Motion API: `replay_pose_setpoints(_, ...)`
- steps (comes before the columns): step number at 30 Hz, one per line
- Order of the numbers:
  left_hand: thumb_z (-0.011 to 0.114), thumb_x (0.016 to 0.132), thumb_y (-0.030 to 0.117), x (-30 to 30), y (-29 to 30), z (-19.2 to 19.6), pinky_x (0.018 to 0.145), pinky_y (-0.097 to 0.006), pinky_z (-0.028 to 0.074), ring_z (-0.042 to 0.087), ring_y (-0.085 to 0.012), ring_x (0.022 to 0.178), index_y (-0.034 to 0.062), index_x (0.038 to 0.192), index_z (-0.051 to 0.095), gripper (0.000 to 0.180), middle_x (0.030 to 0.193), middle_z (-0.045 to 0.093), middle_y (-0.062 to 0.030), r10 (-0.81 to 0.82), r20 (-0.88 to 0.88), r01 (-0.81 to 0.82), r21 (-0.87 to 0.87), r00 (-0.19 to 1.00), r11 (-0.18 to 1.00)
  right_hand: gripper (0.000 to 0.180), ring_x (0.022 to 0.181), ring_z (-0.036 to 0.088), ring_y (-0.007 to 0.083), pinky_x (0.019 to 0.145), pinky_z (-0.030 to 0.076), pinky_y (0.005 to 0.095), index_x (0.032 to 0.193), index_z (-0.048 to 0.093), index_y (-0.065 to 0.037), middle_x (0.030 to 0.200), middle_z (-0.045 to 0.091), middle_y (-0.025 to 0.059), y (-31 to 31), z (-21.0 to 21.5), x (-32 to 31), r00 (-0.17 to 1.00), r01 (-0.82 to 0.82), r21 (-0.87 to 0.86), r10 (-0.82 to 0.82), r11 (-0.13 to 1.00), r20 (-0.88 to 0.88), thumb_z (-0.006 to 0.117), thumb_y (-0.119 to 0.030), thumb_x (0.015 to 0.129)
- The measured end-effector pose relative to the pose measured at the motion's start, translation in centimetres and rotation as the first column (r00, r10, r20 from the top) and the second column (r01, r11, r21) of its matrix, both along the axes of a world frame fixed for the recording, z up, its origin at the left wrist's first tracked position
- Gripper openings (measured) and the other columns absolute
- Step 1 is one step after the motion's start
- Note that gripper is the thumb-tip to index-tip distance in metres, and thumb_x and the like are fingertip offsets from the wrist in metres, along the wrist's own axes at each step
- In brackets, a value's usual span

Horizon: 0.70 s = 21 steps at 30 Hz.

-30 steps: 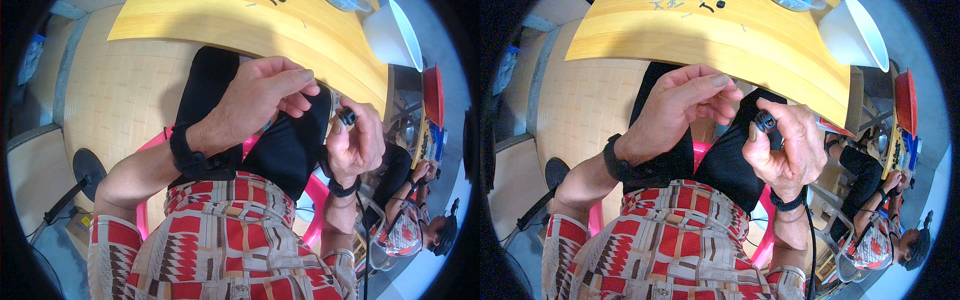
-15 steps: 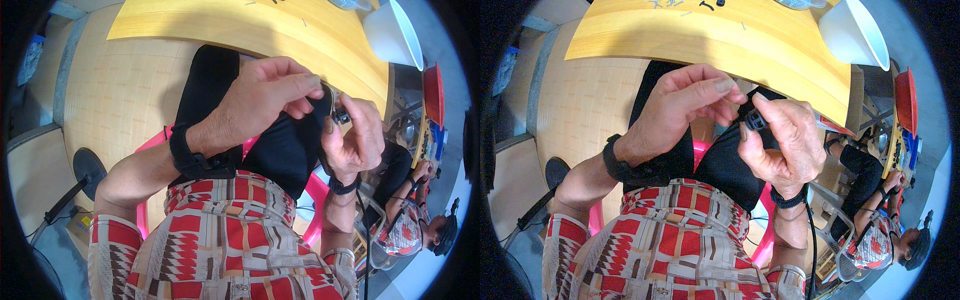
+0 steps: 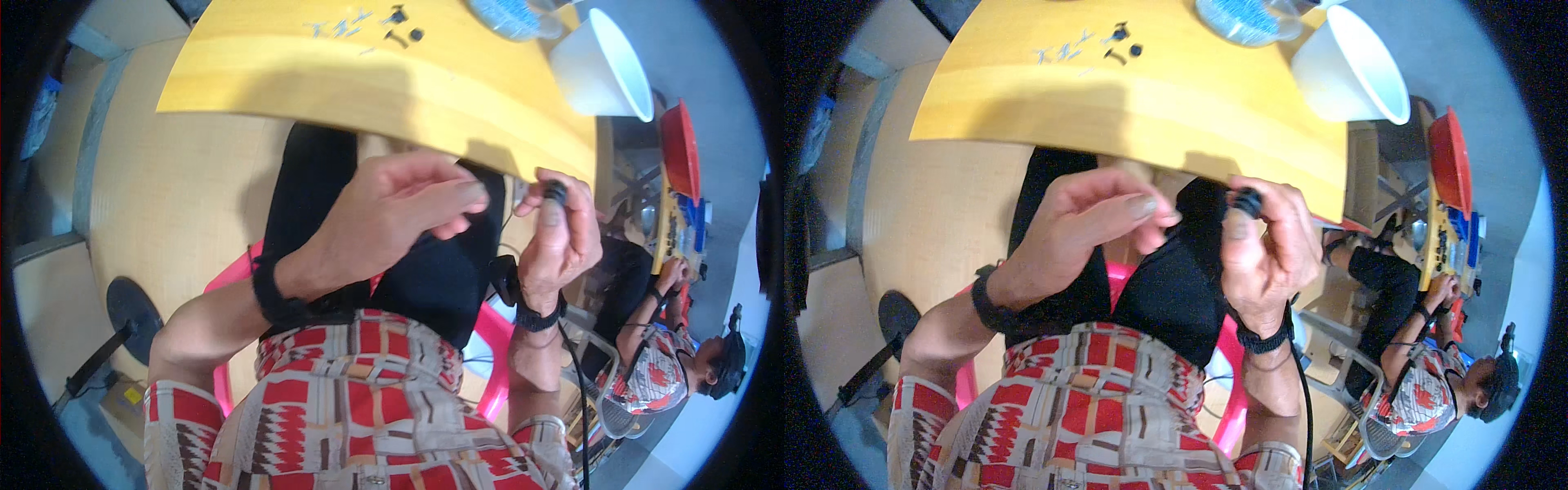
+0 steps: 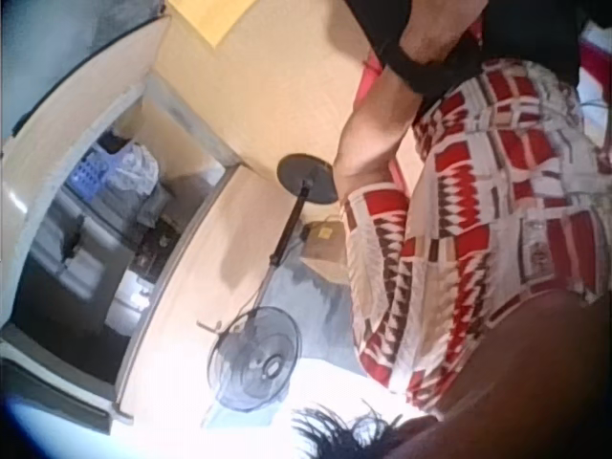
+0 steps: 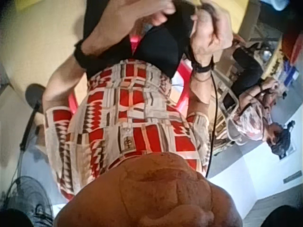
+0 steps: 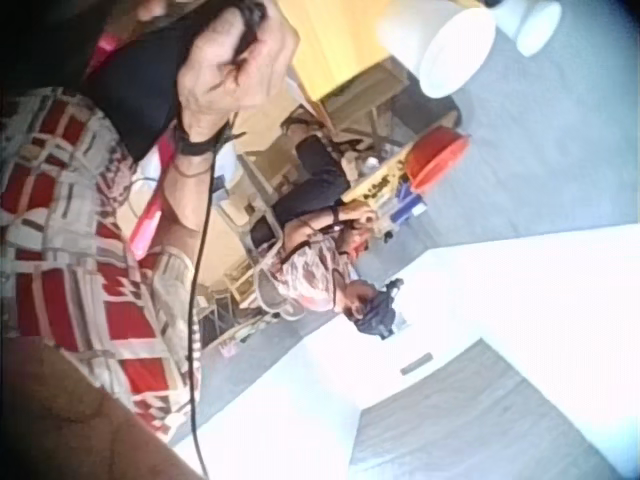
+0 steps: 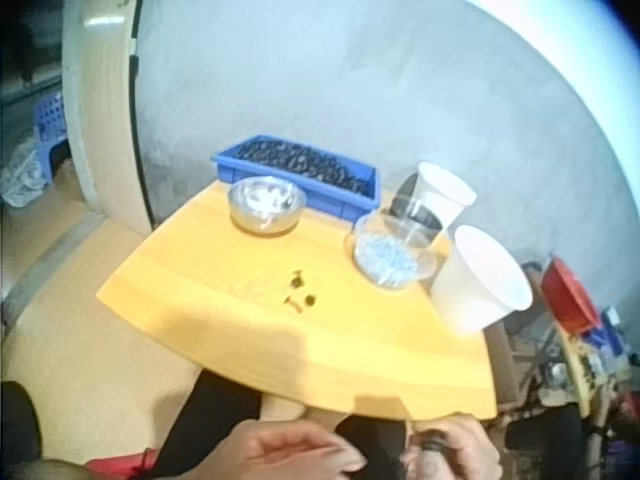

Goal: Assembling small plastic components by hand at a workstation.

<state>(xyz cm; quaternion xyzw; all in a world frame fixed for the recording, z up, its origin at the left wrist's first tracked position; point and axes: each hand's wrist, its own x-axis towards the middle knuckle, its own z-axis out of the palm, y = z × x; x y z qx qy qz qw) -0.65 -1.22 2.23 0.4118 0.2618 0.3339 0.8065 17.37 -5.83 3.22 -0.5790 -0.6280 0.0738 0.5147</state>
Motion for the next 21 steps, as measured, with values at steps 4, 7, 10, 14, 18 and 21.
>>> replay_pose_setpoints(4, 0.052, 0.088, 0.017, -0.6, 0.5, -0.4, 0.066, -0.022, 0.047, 0.058, -0.0091, 0.068, 0.0003, 0.089, 0.061, 0.019, 0.082, 0.063, -0.0060, 0.064, -0.027, -0.066, -0.057, 0.998, 0.996, 0.026, 0.058, 0.053, 0.0114, 0.054, 0.043, 0.0217, 0.100, 0.058, 0.005, 0.070, 0.055, 0.0070, 1.8, 2.8, 1.8, 0.935, 0.180, 0.082, -0.145, 0.980, -0.323, 0.046, -0.014, 0.086)
replay_pose_setpoints(7, 0.052, 0.088, 0.018, -0.4, 0.9, -0.2, 0.066, -0.022, 0.048, 0.058, -0.0088, 0.068, 0.0006, 0.088, 0.061, 0.019, 0.082, 0.062, -0.0055, 0.056, -0.010, -0.056, -0.059, 0.998, 0.997, 0.027, 0.057, 0.051, 0.0099, 0.053, 0.042, 0.0208, 0.105, 0.057, 0.004, 0.067, 0.054, 0.0054, 4.4, 5.0, 3.7, 0.909, 0.359, 0.137, -0.312, 0.923, -0.277, 0.049, -0.015, 0.086)
replay_pose_setpoints(10, 0.052, 0.088, 0.018, -0.3, 1.0, 0.0, 0.064, -0.021, 0.048, 0.057, -0.0082, 0.068, 0.0009, 0.089, 0.060, 0.019, 0.082, 0.062, -0.0050, 0.052, -0.024, -0.053, -0.046, 0.998, 0.998, 0.030, 0.059, 0.051, 0.0075, 0.054, 0.043, 0.0212, 0.104, 0.060, 0.001, 0.070, 0.057, 0.0041, 7.3, 6.1, 7.2, 0.878, 0.477, 0.176, -0.456, 0.861, -0.146, 0.055, -0.020, 0.084)
replay_pose_setpoints(14, 0.053, 0.088, 0.020, -0.1, 1.0, -0.6, 0.062, -0.021, 0.047, 0.056, -0.0073, 0.067, 0.0013, 0.089, 0.060, 0.020, 0.082, 0.061, -0.0042, 0.025, -0.009, -0.025, -0.054, 1.000, 0.998, 0.031, 0.066, 0.054, 0.0094, 0.060, 0.044, 0.0212, 0.102, 0.062, 0.000, 0.079, 0.063, 0.0049, 11.8, 5.4, 12.8, 0.879, 0.466, 0.221, -0.476, 0.857, -0.004, 0.060, -0.023, 0.081)
replay_pose_setpoints(18, 0.053, 0.088, 0.020, -0.6, 1.8, -0.8, 0.061, -0.021, 0.047, 0.056, -0.0069, 0.066, 0.0016, 0.088, 0.060, 0.019, 0.080, 0.061, -0.0032, 0.027, -0.135, -0.033, -0.039, 0.990, 0.999, 0.035, 0.077, 0.060, 0.0145, 0.068, 0.047, 0.0268, 0.108, 0.058, 0.000, 0.093, 0.065, 0.0104, 14.4, 5.0, 15.3, 0.736, 0.585, 0.070, -0.566, 0.808, 0.371, 0.062, -0.019, 0.079)
replay_pose_setpoints(21, 0.053, 0.087, 0.021, -0.8, 2.4, -1.5, 0.060, -0.021, 0.047, 0.056, -0.0069, 0.065, 0.0020, 0.088, 0.060, 0.020, 0.080, 0.060, -0.0024, 0.057, -0.099, -0.065, -0.081, 0.993, 0.995, 0.030, 0.081, 0.061, 0.0156, 0.072, 0.047, 0.0271, 0.107, 0.059, 0.001, 0.096, 0.064, 0.0115, 14.0, 4.6, 12.4, 0.808, 0.477, 0.170, -0.506, 0.862, 0.302, 0.060, -0.014, 0.080)
